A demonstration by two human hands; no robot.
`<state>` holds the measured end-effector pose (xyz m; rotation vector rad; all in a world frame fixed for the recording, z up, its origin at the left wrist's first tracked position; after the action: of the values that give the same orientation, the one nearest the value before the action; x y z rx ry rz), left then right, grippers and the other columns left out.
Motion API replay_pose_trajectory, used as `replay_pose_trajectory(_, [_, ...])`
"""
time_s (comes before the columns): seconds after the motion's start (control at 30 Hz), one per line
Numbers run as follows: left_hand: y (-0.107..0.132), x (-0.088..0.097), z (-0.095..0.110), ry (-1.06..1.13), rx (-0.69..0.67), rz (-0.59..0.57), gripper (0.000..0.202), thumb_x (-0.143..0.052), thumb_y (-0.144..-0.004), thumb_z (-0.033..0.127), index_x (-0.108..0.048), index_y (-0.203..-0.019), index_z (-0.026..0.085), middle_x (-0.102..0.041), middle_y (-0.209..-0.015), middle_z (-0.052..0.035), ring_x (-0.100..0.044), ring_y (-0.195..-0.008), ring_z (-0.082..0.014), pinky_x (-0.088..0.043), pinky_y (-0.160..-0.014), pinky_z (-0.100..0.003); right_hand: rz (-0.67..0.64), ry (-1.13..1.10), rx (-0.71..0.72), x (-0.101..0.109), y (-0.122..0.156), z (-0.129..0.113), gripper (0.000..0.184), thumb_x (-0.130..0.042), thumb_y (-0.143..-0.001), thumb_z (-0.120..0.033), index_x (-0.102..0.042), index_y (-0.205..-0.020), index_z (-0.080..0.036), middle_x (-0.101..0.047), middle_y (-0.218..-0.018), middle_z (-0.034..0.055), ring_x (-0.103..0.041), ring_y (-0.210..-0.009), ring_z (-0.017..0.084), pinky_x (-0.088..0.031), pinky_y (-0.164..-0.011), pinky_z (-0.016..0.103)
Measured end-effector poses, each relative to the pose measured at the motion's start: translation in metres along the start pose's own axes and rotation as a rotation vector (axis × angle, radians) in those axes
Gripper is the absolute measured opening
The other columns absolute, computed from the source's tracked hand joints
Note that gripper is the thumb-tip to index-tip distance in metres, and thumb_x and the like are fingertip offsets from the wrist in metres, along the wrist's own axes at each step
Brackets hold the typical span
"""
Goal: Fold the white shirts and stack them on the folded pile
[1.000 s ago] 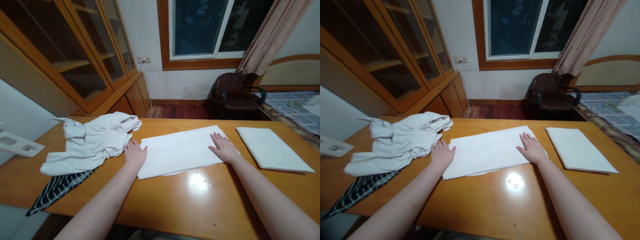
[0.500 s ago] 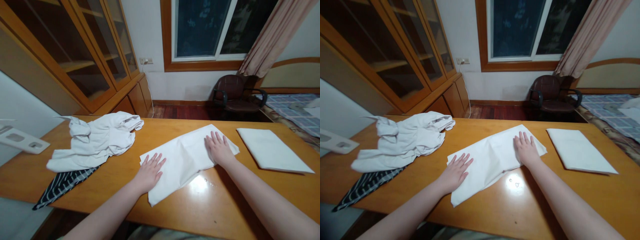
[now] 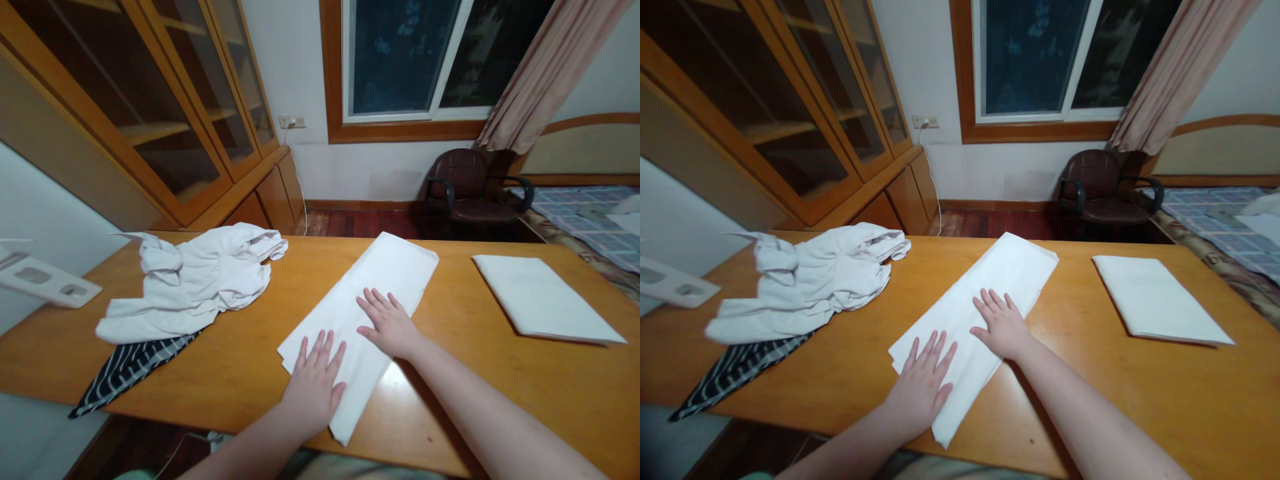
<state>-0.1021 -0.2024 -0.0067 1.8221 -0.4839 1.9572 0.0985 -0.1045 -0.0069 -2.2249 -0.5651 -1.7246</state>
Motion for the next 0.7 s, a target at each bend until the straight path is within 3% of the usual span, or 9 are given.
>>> replay_pose_trajectory(0.13, [0.004, 0.010, 0.024, 0.129, -0.306, -0.112, 0.070, -0.045, -0.089, 0.045, -0.015, -0.149, 0.026, -0.016, -0.155, -0.0088, -0.011, -0.143, -0.0287, -0.008, -0.113, -0.056, 0.027, 0.003, -0.070, 0.003, -0.012, 0.007, 0.078, -0.031, -0.086, -0.067, -0.026, -0.148, -0.020, -0.020, -0.153, 0.0105, -0.018, -0.141, 0.029, -0.012, -0.112, 0.052])
replay_pose_trajectory(0.3, [0.000, 0.024, 0.046, 0.227, -0.544, -0.157, 0.082, -0.037, -0.085, 0.065, -0.016, -0.149, 0.018, -0.022, -0.153, -0.0113, -0.014, -0.142, -0.0262, -0.008, -0.115, -0.051, 0.014, 0.009, 0.026, 0.006, -0.021, 0.011, 0.076, -0.035, -0.086, -0.066, -0.026, -0.148, -0.023, -0.021, -0.153, 0.0090, -0.018, -0.141, 0.027, -0.011, -0.112, 0.051])
replay_pose_trajectory(0.43, [-0.007, 0.026, 0.047, 0.271, -0.600, -0.143, 0.078, -0.040, -0.086, 0.061, -0.025, -0.147, 0.016, -0.032, -0.149, -0.0117, -0.026, -0.139, -0.0244, -0.016, -0.115, -0.044, 0.026, -0.006, 0.068, 0.011, -0.020, 0.015, 0.070, -0.040, -0.087, -0.059, -0.031, -0.146, -0.023, -0.025, -0.152, 0.0090, -0.021, -0.140, 0.026, -0.012, -0.112, 0.050])
replay_pose_trajectory(0.7, [0.003, 0.027, 0.021, 0.191, -0.532, -0.085, 0.052, -0.045, -0.088, 0.025, -0.039, -0.140, 0.025, -0.045, -0.143, -0.0034, -0.037, -0.133, -0.0187, -0.021, -0.113, -0.040, 0.040, -0.090, 0.080, 0.018, -0.015, 0.016, 0.063, -0.047, -0.086, -0.051, -0.041, -0.141, -0.022, -0.033, -0.149, 0.0085, -0.028, -0.138, 0.023, -0.016, -0.112, 0.046])
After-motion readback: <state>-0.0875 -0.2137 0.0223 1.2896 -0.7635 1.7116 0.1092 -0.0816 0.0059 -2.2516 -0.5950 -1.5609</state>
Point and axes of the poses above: each hand's wrist, its own y-axis away from the middle knuckle, its own x-axis out of the back of the hand, z = x × y, the point moved 3 cm from there along -y, towards the middle knuckle
